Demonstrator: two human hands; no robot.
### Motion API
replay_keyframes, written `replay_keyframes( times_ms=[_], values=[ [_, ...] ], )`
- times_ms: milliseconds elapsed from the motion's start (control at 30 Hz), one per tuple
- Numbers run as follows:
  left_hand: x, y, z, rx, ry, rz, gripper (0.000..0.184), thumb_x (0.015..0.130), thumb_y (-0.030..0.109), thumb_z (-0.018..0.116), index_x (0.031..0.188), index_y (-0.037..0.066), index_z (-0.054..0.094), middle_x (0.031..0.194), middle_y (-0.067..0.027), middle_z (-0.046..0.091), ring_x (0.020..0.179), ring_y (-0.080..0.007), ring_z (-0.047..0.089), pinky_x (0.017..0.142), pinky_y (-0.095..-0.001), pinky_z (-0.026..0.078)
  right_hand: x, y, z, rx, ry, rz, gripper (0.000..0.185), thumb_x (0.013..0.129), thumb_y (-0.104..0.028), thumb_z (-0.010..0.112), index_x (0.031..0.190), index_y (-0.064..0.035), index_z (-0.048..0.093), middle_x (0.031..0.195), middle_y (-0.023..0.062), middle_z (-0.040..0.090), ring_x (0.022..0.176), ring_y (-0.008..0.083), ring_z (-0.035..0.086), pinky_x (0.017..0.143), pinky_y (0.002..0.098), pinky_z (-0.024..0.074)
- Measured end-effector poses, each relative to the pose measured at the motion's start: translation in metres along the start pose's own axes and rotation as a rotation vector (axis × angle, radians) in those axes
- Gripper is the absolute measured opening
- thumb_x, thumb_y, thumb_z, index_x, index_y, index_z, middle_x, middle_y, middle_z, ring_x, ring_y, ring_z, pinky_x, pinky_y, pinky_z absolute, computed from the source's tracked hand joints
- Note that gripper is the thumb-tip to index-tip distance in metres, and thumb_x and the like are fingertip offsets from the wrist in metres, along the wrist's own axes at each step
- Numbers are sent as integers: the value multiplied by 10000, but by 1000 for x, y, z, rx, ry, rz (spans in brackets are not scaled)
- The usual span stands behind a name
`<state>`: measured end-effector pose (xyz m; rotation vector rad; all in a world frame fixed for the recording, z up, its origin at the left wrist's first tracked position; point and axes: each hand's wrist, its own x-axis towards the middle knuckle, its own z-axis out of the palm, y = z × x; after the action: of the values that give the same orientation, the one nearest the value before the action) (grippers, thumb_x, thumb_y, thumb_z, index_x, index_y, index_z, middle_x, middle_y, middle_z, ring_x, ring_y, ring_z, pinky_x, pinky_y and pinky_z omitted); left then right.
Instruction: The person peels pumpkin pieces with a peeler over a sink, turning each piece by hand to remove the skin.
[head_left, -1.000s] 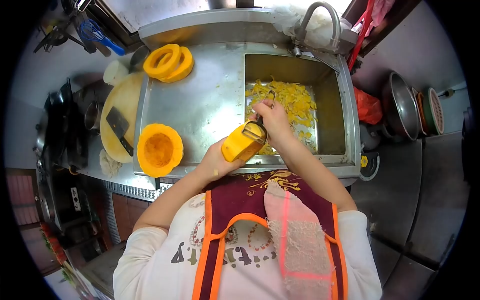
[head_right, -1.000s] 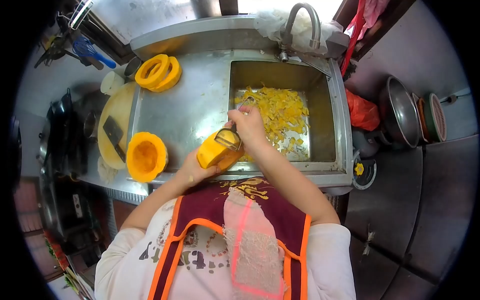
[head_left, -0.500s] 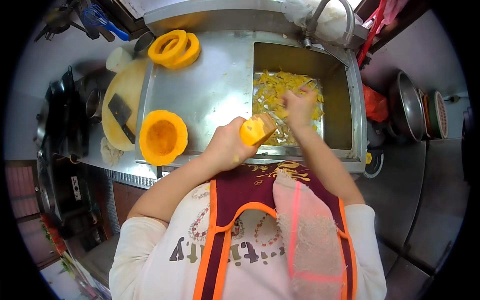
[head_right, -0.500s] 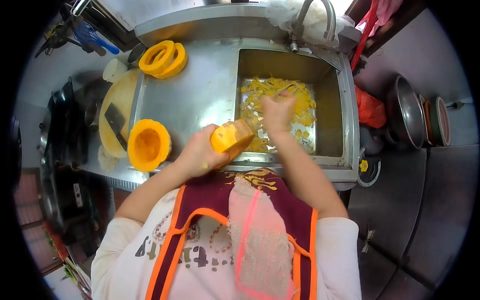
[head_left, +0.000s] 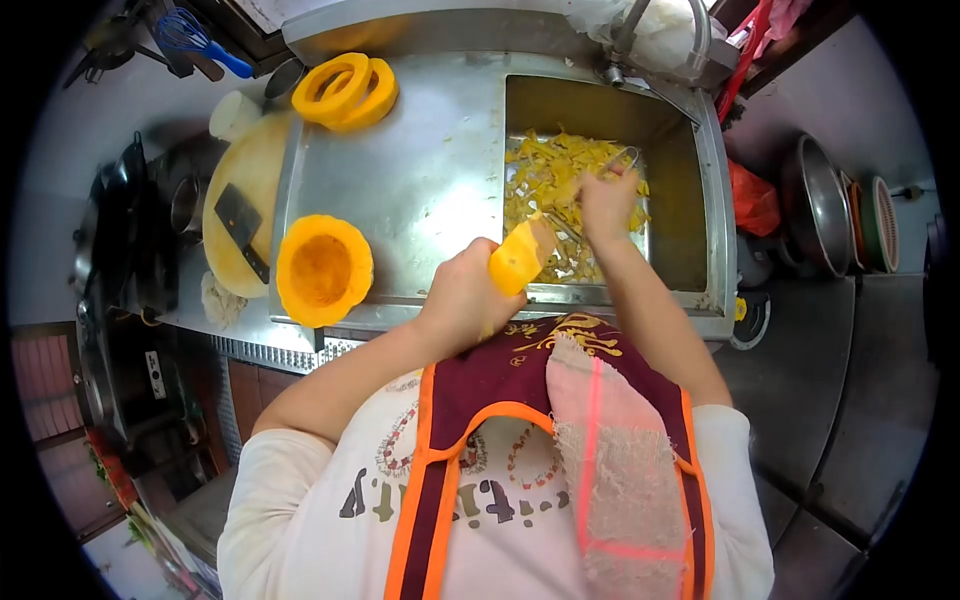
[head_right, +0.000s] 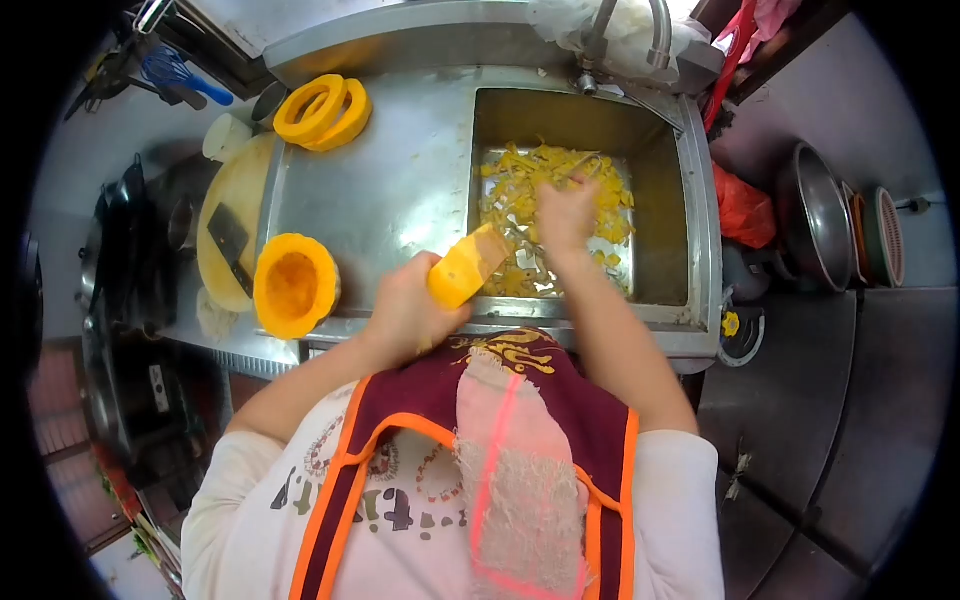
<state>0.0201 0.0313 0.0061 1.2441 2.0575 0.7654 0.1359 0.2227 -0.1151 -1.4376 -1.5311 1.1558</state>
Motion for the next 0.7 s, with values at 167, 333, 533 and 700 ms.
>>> replay_keyframes(
  times_ms=[167,333,533,700],
  values=[
    [-1,-6,-9,-22,69,24,460,630,227,715,964,-7,503,867,-205,603,832,-342,590,717,-376,470,-3,6,-13,693,-86,546,99,721,-10,526,788,61,543,698,115,535,616,207,556,629,332,479],
    [7,4,-6,-74,48,-33,459,630,229,719,956,-11,504,848,-204,600,818,-326,596,709,-368,469,-65,-103,15,658,-179,253,304,731,-45,578,986,41,436,679,57,530,628,136,531,594,253,437],
    [3,-7,1,-39,70,-34,472,618,233,725,955,-15,505,829,-187,604,794,-317,603,699,-352,471,-32,-35,19,479,18,190,285,692,-53,565,923,84,470,699,102,575,599,162,531,572,273,434],
    [-2,-18,-8,-130,135,27,421,650,223,688,927,-28,496,822,-213,606,792,-345,604,697,-379,480,-10,21,-6,568,-32,540,159,739,-64,576,842,31,501,724,73,524,653,151,544,559,295,460]
  ],
)
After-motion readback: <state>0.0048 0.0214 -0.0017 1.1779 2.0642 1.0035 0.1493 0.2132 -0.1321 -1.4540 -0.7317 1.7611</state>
